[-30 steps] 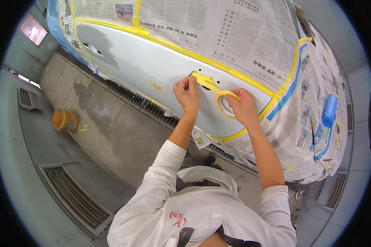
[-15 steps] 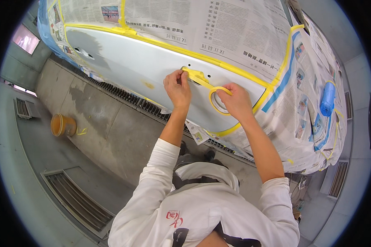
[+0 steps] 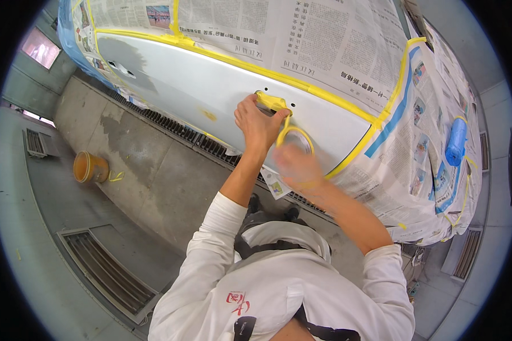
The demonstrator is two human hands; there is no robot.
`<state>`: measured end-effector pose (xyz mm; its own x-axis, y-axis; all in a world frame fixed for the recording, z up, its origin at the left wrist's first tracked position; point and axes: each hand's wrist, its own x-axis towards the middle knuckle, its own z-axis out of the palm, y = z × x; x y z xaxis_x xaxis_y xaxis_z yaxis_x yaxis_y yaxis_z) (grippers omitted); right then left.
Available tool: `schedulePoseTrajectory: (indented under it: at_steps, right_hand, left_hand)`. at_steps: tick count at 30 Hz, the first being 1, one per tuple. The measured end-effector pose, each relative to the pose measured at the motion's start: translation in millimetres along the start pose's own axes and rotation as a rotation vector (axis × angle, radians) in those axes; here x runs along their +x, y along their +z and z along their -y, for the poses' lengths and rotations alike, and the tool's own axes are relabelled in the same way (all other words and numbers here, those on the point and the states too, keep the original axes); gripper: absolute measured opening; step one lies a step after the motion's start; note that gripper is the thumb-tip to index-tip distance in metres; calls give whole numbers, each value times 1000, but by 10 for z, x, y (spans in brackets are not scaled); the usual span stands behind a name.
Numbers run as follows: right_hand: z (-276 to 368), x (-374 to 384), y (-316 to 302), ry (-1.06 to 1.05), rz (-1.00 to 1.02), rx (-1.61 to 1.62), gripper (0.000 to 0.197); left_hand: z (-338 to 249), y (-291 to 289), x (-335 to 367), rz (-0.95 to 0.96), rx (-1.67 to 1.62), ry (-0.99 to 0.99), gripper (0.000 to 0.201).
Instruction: The person applies a blue plastic sheet over the rear of a white car already covered with newspaper and yellow tape. They smooth the sheet, fold edges, and secure it with additional tape, then walk around to the front and apply more tape to the hood area.
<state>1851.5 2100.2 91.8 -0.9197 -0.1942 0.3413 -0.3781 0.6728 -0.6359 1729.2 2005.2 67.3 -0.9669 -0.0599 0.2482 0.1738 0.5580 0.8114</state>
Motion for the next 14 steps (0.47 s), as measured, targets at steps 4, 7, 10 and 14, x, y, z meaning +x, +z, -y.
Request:
schedulePoseTrajectory:
  at_steps: [4,7,10,14]
  right_hand:
    - [573,-647,631,-335,1004,-110,27]
    - [489,-513,621,-215,894,-78,26]
    - [349,-362,131,139,510,84,34]
    - [246,-86,-346,407,333,285,46]
  left_hand:
    - [-54,45,-11,-18,28,-35,84]
    - [33,-14,-29,-6,-52,-21,73]
    - [305,-246,18,144,-359,-102,61]
    - [683,-482,26,949,-690,-534,63]
